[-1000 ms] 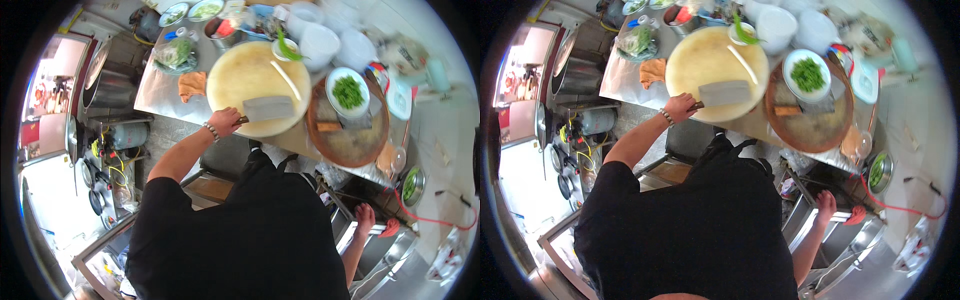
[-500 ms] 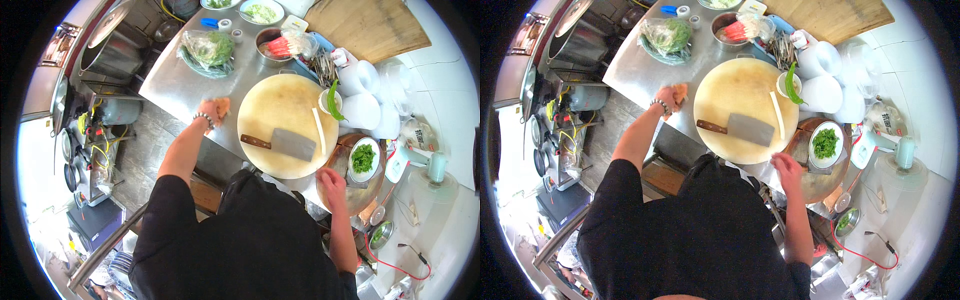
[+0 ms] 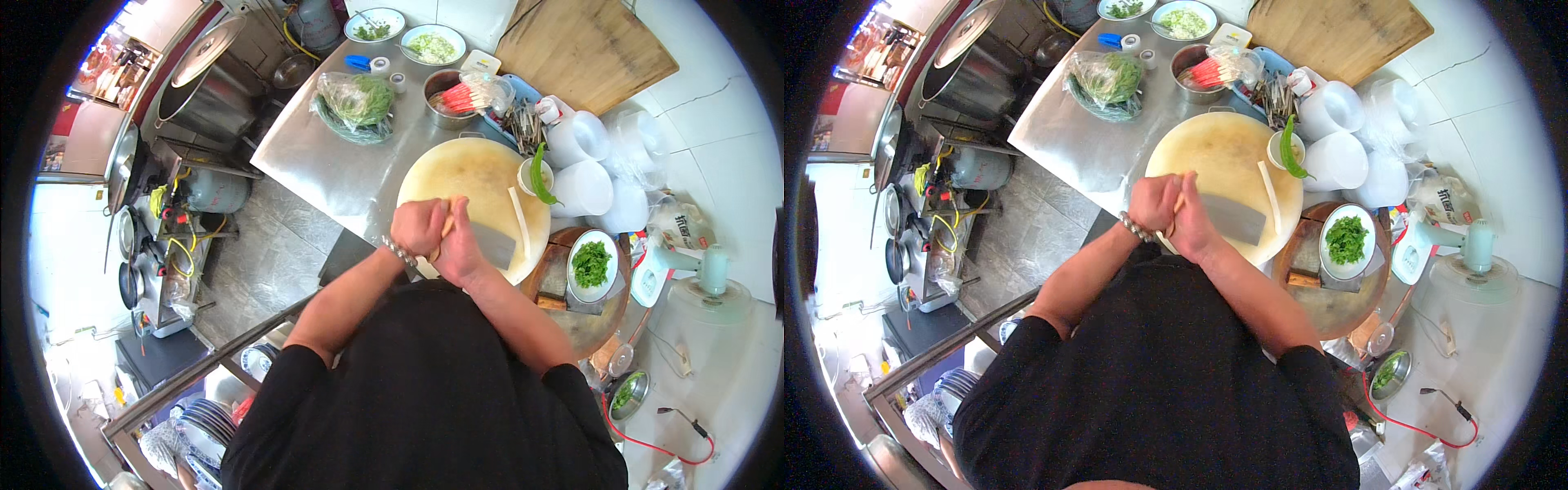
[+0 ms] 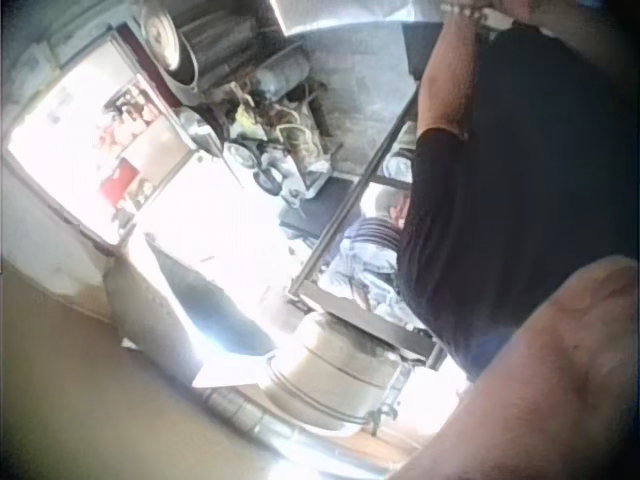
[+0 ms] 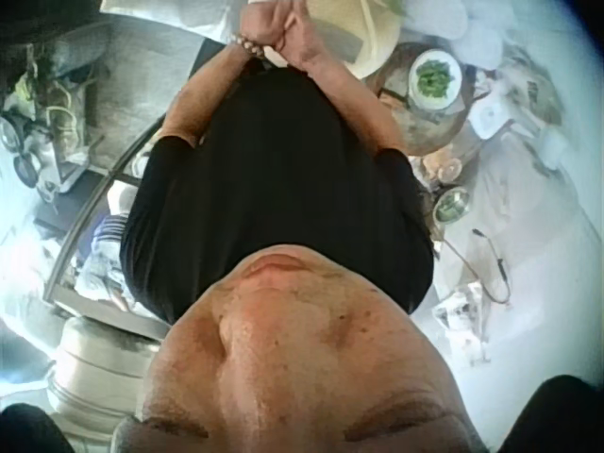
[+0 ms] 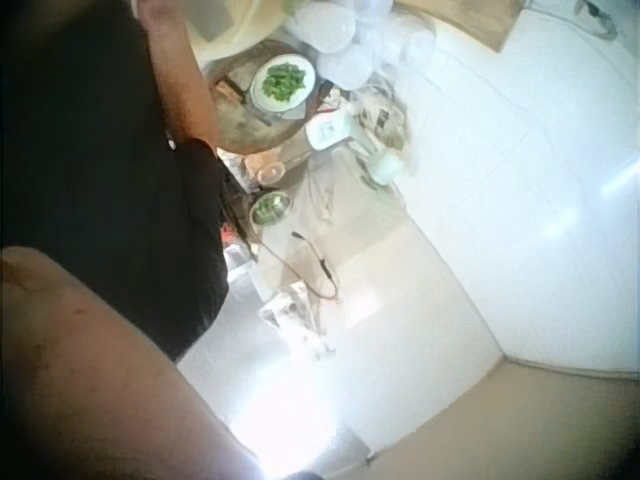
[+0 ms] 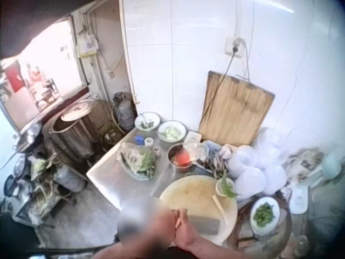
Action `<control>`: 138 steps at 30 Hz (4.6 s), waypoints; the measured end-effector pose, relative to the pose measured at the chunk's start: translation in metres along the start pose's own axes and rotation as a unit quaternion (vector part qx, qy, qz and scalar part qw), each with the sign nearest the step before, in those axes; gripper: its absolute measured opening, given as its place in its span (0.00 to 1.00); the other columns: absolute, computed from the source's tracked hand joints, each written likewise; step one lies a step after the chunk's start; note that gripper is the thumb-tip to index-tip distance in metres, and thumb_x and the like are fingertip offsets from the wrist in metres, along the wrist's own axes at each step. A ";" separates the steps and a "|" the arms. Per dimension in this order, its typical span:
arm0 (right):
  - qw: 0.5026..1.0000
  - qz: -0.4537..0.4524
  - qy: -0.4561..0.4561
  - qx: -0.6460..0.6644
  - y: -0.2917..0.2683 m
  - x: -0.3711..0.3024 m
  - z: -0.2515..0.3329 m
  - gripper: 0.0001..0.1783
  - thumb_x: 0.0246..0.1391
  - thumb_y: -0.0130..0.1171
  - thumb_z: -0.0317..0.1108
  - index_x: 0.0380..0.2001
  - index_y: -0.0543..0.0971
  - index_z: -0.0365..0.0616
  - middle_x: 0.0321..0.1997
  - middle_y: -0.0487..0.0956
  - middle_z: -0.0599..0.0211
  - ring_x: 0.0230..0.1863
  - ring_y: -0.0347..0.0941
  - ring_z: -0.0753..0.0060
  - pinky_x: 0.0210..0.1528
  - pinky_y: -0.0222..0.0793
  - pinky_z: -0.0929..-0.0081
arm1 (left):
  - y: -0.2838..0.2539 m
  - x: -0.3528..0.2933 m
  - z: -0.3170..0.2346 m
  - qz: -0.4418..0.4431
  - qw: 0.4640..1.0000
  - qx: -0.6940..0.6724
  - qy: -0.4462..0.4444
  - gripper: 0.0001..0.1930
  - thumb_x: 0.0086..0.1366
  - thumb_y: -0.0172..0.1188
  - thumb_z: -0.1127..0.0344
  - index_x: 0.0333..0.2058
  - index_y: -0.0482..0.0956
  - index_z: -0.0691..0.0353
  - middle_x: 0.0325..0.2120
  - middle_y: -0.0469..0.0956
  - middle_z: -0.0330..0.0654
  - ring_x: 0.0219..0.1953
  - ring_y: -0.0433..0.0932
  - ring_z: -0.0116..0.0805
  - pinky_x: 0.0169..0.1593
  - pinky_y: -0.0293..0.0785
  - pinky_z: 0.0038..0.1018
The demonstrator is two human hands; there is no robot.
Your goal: The person washes a bowl and rinses green leafy vegetables in a sink, then chops the greens on a cutting board with a cleaver and transfers them into a bowl. The person also handles a plastic bag of vegetables and places a plate on a shelf.
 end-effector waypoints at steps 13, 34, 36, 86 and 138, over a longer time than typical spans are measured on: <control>0.488 0.085 0.065 -0.866 -0.028 0.154 -0.016 0.18 0.56 0.63 0.46 0.45 0.83 0.47 0.48 0.85 0.62 0.48 0.82 0.61 0.54 0.76 0.58 | -0.021 0.084 0.020 0.333 0.899 -0.154 0.240 0.15 0.68 0.53 0.58 0.44 0.83 0.58 0.36 0.82 0.50 0.42 0.80 0.54 0.47 0.75 0.43; 0.640 -0.659 -0.327 0.223 -0.308 -0.198 0.054 0.18 0.68 0.53 0.40 0.52 0.73 0.36 0.49 0.81 0.50 0.46 0.83 0.55 0.44 0.81 0.65 | -0.007 0.134 0.251 0.390 0.920 0.007 -0.023 0.18 0.72 0.56 0.65 0.55 0.78 0.69 0.41 0.85 0.49 0.41 0.85 0.34 0.43 0.80 0.27; 0.611 -0.631 -0.367 0.307 -0.338 -0.222 0.061 0.22 0.68 0.53 0.41 0.54 0.69 0.33 0.50 0.79 0.43 0.43 0.83 0.51 0.43 0.83 0.60 | -0.005 0.126 0.229 0.385 0.921 0.028 -0.046 0.17 0.72 0.56 0.66 0.54 0.79 0.69 0.39 0.85 0.47 0.39 0.84 0.32 0.43 0.80 0.28; 0.926 -0.340 -0.164 -0.025 -0.009 0.669 0.161 0.22 0.60 0.43 0.20 0.58 0.68 0.38 0.50 0.79 0.47 0.43 0.81 0.52 0.38 0.85 0.59 | -0.438 0.107 0.572 -0.283 0.790 -0.336 -0.428 0.16 0.71 0.50 0.75 0.56 0.72 0.63 0.43 0.82 0.46 0.34 0.84 0.37 0.33 0.83 0.31; 0.955 -0.261 -0.109 0.090 -0.014 0.376 0.065 0.32 0.61 0.59 0.48 0.62 0.71 0.39 0.57 0.80 0.57 0.56 0.79 0.59 0.59 0.75 0.64 | -0.225 0.308 0.314 0.242 0.913 -0.264 -0.194 0.08 0.71 0.58 0.73 0.46 0.82 0.65 0.28 0.78 0.32 0.25 0.68 0.17 0.27 0.64 0.16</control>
Point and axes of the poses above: each hand's wrist, its own x-axis towards the middle knuckle, its own y-axis out of the palm, z = x × y, the point moved 9 cm from there along x, towards the middle knuckle
